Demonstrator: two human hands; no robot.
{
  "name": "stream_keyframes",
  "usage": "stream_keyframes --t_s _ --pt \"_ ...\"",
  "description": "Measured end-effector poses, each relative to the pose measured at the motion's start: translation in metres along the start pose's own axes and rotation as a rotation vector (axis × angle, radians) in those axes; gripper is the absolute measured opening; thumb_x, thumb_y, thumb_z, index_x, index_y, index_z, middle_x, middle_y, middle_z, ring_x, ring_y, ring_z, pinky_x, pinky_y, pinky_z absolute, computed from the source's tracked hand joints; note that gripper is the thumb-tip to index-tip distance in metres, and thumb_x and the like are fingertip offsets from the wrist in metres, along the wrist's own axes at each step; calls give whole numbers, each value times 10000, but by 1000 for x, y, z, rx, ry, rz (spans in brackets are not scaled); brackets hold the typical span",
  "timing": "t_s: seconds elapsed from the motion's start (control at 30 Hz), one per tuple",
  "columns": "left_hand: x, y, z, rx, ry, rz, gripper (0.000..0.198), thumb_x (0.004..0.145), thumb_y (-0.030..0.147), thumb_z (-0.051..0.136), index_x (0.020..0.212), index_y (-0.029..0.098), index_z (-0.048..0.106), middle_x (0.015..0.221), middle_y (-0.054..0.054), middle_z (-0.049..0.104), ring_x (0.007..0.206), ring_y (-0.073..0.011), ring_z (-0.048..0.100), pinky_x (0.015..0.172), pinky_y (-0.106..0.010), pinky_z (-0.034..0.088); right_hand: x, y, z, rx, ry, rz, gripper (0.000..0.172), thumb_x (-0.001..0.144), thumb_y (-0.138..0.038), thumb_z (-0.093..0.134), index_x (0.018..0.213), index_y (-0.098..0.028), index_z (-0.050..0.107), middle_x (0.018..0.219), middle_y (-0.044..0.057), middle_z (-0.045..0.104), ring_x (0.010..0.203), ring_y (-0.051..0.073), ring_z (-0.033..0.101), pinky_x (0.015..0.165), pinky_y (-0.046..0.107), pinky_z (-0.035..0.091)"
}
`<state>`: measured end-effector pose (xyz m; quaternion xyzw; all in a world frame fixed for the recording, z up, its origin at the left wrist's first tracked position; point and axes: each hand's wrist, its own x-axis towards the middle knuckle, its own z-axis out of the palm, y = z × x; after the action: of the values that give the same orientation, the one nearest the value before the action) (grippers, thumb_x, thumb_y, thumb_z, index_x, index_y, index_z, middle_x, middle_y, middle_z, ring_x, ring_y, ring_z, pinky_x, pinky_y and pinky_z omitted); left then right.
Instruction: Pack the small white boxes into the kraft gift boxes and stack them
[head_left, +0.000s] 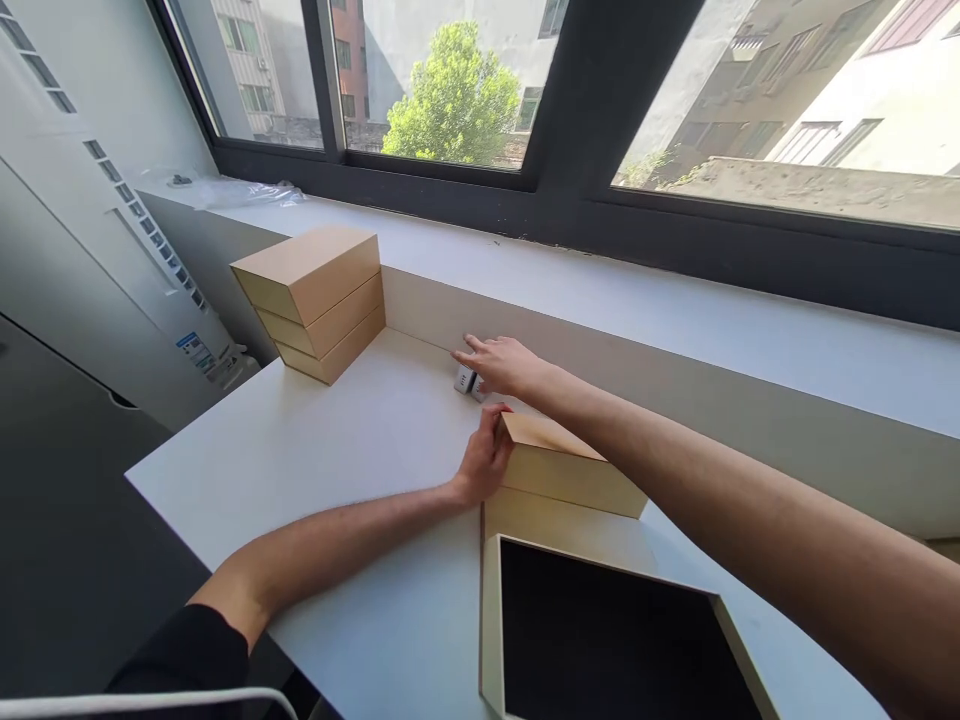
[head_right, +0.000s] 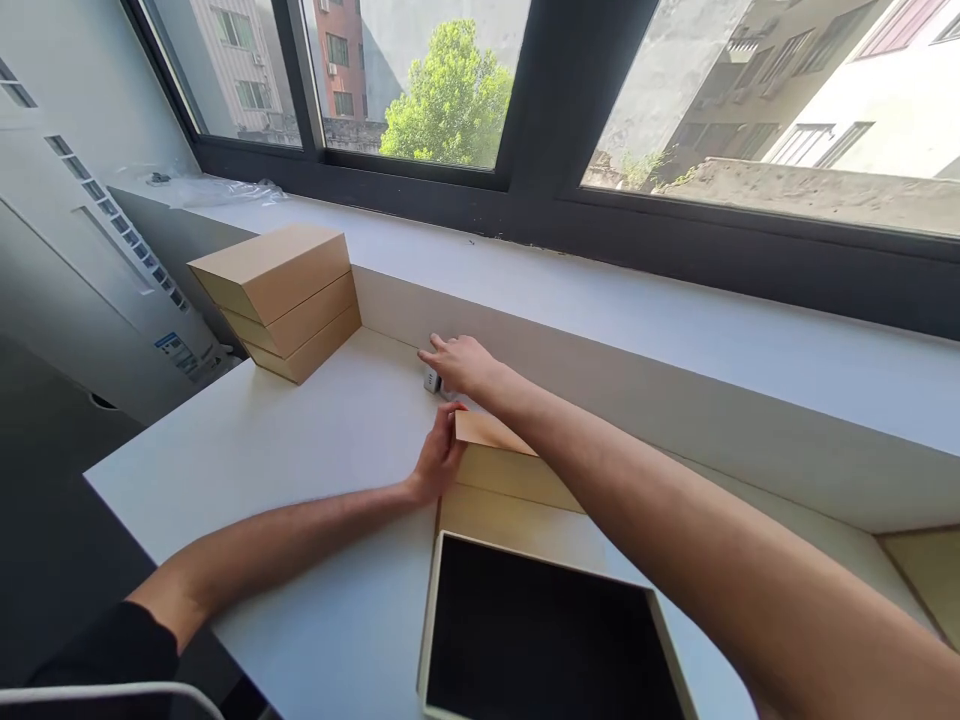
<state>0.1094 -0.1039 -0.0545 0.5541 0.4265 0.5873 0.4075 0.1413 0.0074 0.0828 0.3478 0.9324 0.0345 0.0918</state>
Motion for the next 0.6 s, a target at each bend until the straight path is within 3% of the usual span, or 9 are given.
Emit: stream_keyframes --t_s 0.1,0.17,0.27,0.33,0.43,0.53,0.6 --pt "4 -5 1 27 -23 27 315 911 230 464 1215 228 379 859 -24 507 755 -187 498 808 -345 435 25 -9 12 1 -28 -39 183 707 -19 756 838 -140 714 943 140 733 940 291 708 811 340 456" --pt "6 -7 0 38 -30 47 316 909 217 456 1216 222 377 860 -29 513 743 -185 494 800 -346 430 30 -11 14 44 5 -54 137 763 -20 701 723 -146 666 819 114 728 907 273 713 799 331 455" --pt "8 -8 -1 64 -31 64 319 903 179 449 1211 222 377 782 3 468 675 -163 459 743 -323 419 24 -13 5 160 128 -28 36 869 -130 655 871 -166 655 923 118 735 889 247 710 766 311 465" --pt "7 -6 -2 65 -38 59 342 897 160 456 1220 230 370 743 26 443 632 -149 432 697 -307 406 10 -15 -5 246 213 40 161 1004 -278 499 1041 -164 605 943 134 729 788 214 708 690 296 485" --pt "4 -4 -2 36 -42 53 336 906 168 463 1216 249 361 793 19 504 659 -149 463 693 -299 414 -20 -19 -20 743 326 203 339 1063 -429 315 1047 -162 524 855 121 718 584 159 656 546 273 498" --pt "3 -3 -1 36 -25 61 300 927 190 457 1209 252 374 889 -7 569 765 -170 523 769 -324 447 -59 -26 -33 1357 370 271 312 978 -483 543 897 -183 508 778 76 694 499 127 607 468 251 485" --pt "3 -4 0 37 4 81 288 941 206 455 1221 237 401 984 -47 605 886 -201 558 862 -361 455 -91 -30 -38 1488 363 241 342 909 -501 653 893 -181 533 761 56 691 500 122 609 473 246 499"
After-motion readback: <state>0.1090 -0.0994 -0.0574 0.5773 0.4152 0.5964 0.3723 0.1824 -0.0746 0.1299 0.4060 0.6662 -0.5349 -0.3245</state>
